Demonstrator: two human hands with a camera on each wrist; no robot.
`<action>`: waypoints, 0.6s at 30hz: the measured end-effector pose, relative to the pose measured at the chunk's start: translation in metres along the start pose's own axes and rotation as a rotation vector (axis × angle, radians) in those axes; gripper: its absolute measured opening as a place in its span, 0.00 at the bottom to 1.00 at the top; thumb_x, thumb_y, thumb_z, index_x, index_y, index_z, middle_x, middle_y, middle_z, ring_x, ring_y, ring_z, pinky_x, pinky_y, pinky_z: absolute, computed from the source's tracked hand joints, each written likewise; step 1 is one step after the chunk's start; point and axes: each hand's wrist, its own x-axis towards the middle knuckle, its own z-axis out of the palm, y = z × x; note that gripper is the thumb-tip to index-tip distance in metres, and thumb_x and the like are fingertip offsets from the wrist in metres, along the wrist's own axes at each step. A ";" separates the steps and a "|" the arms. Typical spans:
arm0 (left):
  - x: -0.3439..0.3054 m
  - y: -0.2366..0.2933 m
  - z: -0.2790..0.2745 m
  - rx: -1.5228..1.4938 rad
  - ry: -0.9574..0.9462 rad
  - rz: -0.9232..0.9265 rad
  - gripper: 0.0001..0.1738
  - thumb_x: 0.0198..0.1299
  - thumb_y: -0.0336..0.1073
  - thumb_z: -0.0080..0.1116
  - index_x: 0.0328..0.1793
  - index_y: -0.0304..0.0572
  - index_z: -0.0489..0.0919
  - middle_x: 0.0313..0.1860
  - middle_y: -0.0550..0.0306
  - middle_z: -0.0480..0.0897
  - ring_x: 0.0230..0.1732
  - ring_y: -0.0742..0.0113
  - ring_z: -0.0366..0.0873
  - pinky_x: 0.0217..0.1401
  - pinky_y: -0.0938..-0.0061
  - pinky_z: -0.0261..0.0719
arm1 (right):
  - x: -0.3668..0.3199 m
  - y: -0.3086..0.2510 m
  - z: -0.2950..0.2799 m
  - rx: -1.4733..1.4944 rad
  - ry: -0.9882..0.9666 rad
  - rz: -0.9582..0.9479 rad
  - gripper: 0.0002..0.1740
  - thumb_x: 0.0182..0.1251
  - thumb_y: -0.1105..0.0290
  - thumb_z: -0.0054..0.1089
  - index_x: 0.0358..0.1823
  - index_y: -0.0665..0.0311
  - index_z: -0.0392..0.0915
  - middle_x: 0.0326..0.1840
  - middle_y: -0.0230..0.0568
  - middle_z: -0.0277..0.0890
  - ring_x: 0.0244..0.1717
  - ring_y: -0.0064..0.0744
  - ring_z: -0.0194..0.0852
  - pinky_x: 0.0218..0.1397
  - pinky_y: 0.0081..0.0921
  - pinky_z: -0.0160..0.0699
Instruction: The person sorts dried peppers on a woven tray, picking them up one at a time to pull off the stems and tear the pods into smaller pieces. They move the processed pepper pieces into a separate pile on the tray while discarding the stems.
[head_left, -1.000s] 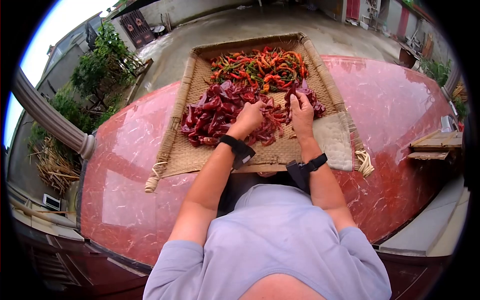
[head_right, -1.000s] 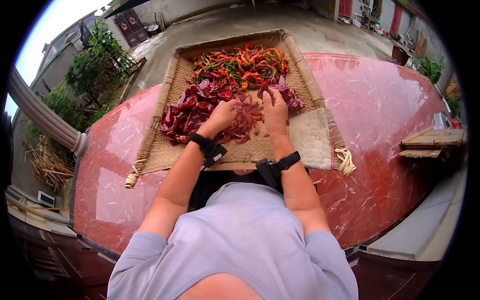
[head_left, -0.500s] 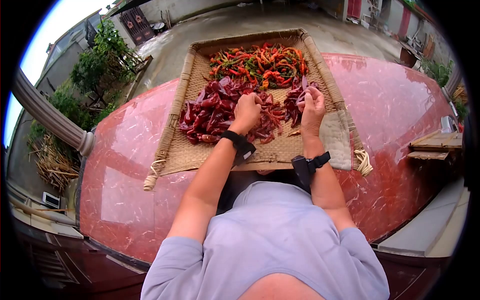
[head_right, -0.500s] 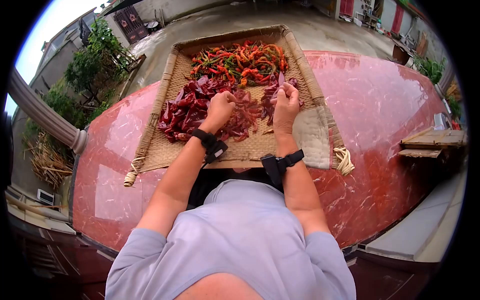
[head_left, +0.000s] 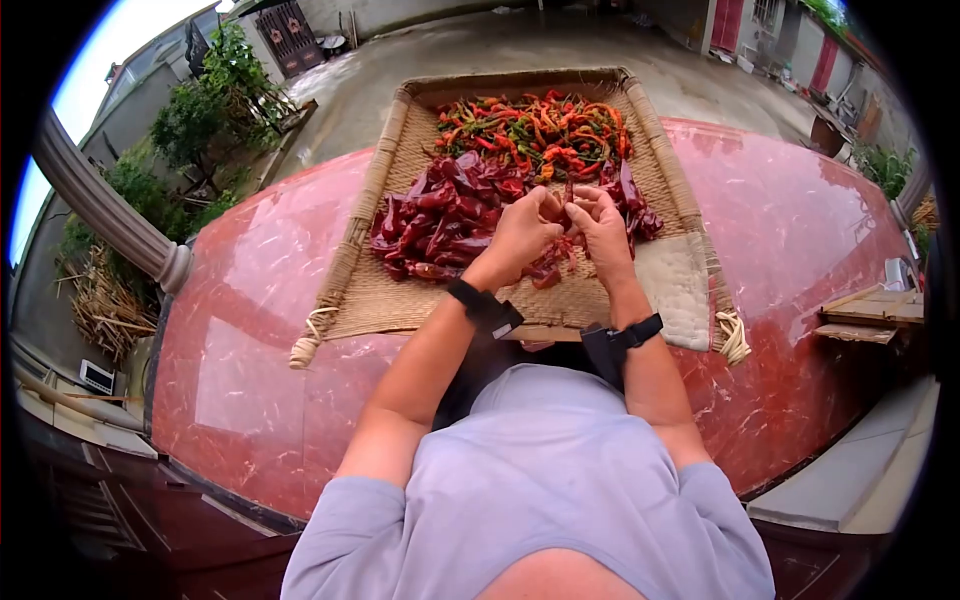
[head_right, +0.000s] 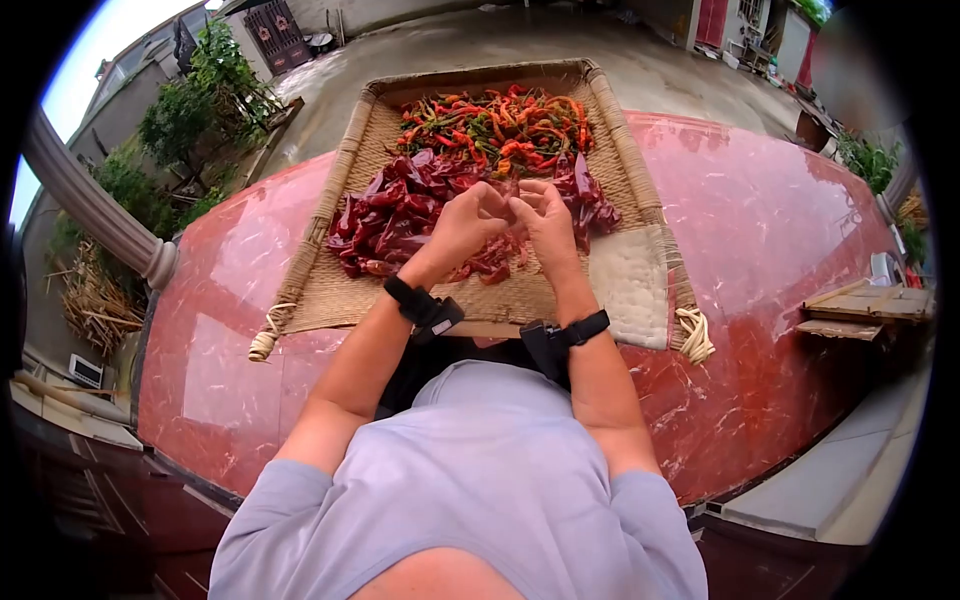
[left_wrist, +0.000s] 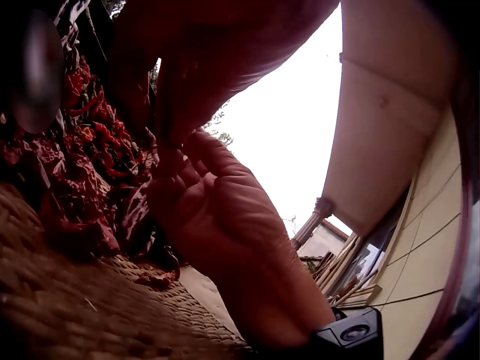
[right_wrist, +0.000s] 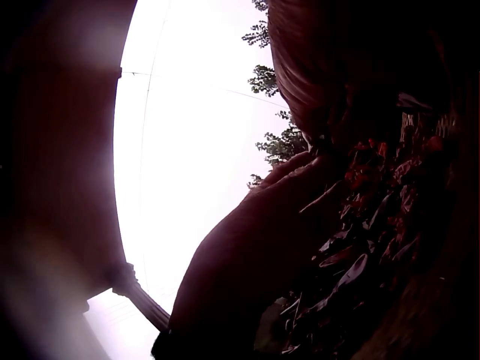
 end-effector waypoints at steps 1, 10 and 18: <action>0.001 -0.003 -0.007 0.063 -0.036 0.004 0.14 0.52 0.27 0.67 0.45 0.33 0.79 0.38 0.51 0.85 0.41 0.65 0.83 0.44 0.72 0.80 | 0.002 0.002 -0.001 -0.008 0.020 -0.040 0.18 0.69 0.67 0.64 0.57 0.63 0.72 0.40 0.33 0.78 0.33 0.16 0.75 0.33 0.16 0.74; 0.010 -0.039 -0.044 1.036 0.057 -0.172 0.10 0.57 0.33 0.61 0.44 0.40 0.79 0.47 0.46 0.78 0.49 0.45 0.79 0.49 0.54 0.78 | 0.018 0.004 -0.017 0.067 0.508 -0.332 0.22 0.71 0.69 0.59 0.62 0.69 0.67 0.55 0.42 0.71 0.39 0.21 0.75 0.36 0.19 0.81; 0.010 -0.037 -0.047 0.938 0.156 -0.171 0.08 0.61 0.34 0.55 0.42 0.40 0.81 0.41 0.46 0.83 0.45 0.44 0.82 0.47 0.52 0.79 | 0.006 0.002 -0.014 -0.155 0.342 -0.277 0.14 0.74 0.69 0.53 0.56 0.67 0.74 0.47 0.35 0.77 0.35 0.18 0.76 0.35 0.20 0.77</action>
